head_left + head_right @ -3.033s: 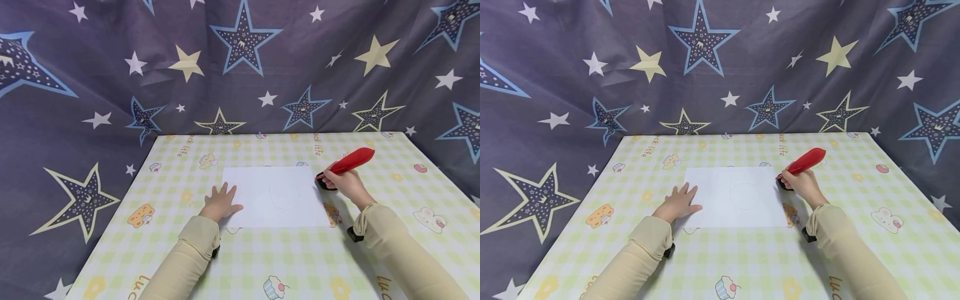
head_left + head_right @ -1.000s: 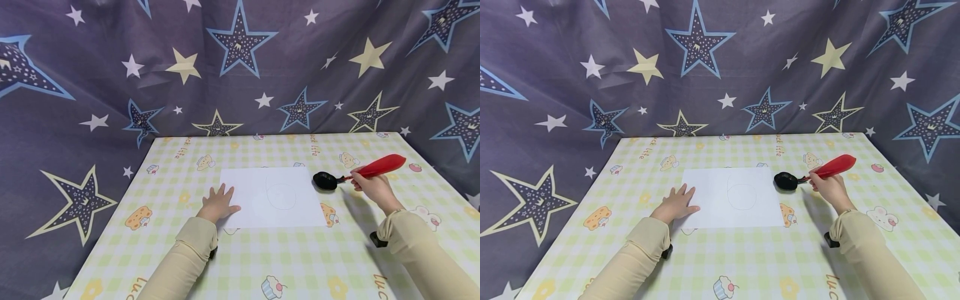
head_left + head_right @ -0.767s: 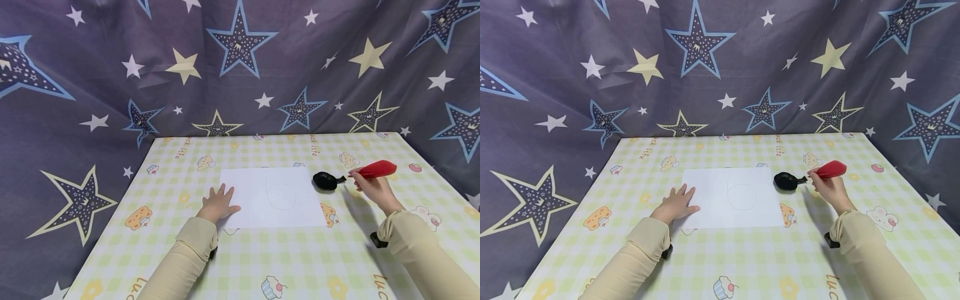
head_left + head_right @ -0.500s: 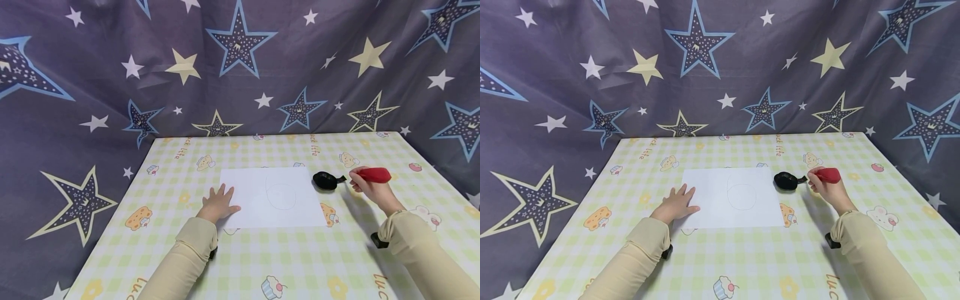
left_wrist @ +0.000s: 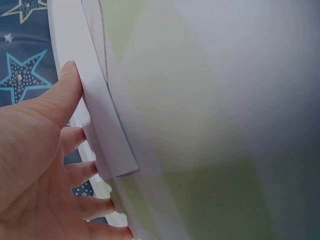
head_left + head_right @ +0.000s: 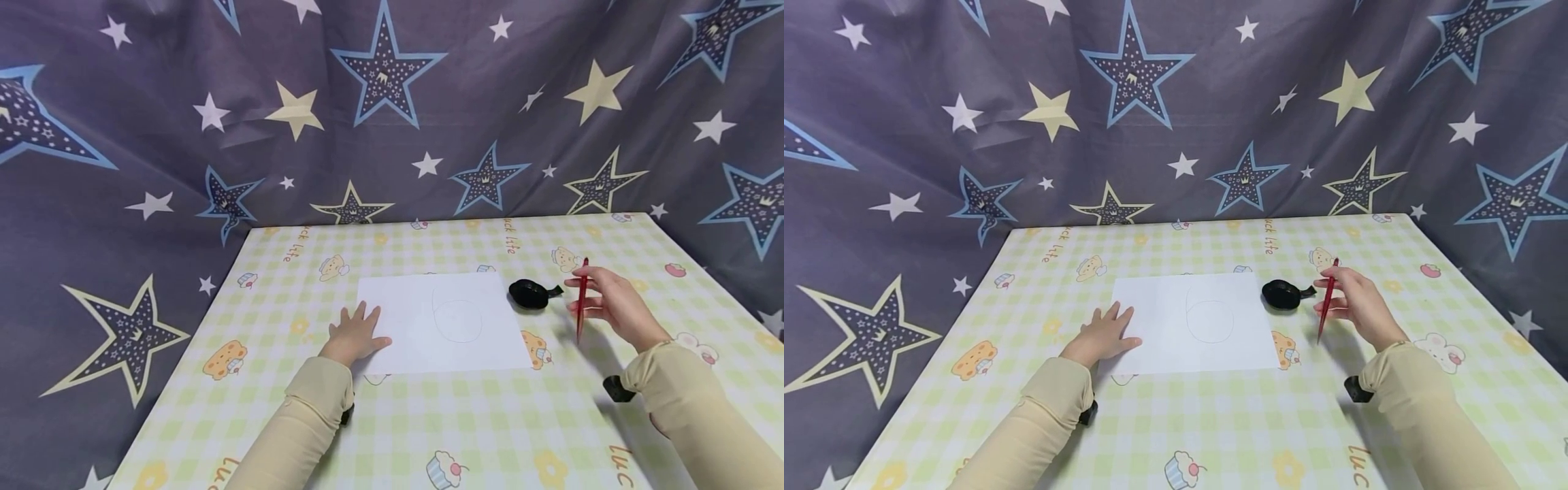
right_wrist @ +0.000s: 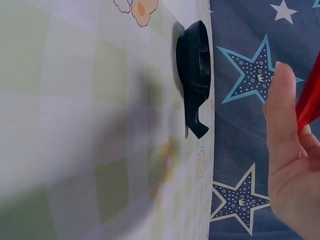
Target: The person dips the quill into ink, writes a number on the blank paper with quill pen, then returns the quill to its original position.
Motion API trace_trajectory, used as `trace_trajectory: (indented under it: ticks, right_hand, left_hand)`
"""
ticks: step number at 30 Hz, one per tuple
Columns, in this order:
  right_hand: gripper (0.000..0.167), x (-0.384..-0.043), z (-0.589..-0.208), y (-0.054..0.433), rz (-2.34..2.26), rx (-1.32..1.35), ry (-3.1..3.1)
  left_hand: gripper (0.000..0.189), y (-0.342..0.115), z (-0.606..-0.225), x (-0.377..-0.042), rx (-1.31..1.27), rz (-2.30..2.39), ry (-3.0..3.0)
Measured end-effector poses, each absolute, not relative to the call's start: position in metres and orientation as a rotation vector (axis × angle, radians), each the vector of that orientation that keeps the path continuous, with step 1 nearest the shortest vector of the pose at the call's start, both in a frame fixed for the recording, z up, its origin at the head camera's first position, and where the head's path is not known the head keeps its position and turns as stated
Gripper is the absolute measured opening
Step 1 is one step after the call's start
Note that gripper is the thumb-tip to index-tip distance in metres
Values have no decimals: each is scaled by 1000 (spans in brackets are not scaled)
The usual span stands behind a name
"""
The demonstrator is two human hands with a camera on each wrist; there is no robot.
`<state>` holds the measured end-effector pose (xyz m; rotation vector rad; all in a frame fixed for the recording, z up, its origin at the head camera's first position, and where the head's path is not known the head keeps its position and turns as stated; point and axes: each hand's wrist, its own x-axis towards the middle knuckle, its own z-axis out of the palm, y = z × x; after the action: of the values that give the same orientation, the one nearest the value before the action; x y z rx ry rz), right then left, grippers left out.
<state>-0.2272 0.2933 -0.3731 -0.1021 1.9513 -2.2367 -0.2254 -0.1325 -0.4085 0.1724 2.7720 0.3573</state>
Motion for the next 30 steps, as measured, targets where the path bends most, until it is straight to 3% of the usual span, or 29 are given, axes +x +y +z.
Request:
trace_trajectory:
  ticks: [7, 10, 17, 30]
  right_hand:
    - [14, -226, -372, 292, -2099, -36, 2119]
    - [23, -226, -374, 291, -1956, -65, 2264]
    - [67, -228, -379, 285, -1395, -199, 2698]
    - [72, -231, -385, 279, -968, -128, 2820]
  left_hand:
    - [71, -133, -409, -225, 163, 374, 2772]
    - [71, -134, -410, -225, 160, 368, 2771]
    - [72, -134, -410, -225, 156, 360, 2765]
    - [71, -134, -409, -225, 173, 373, 2771]
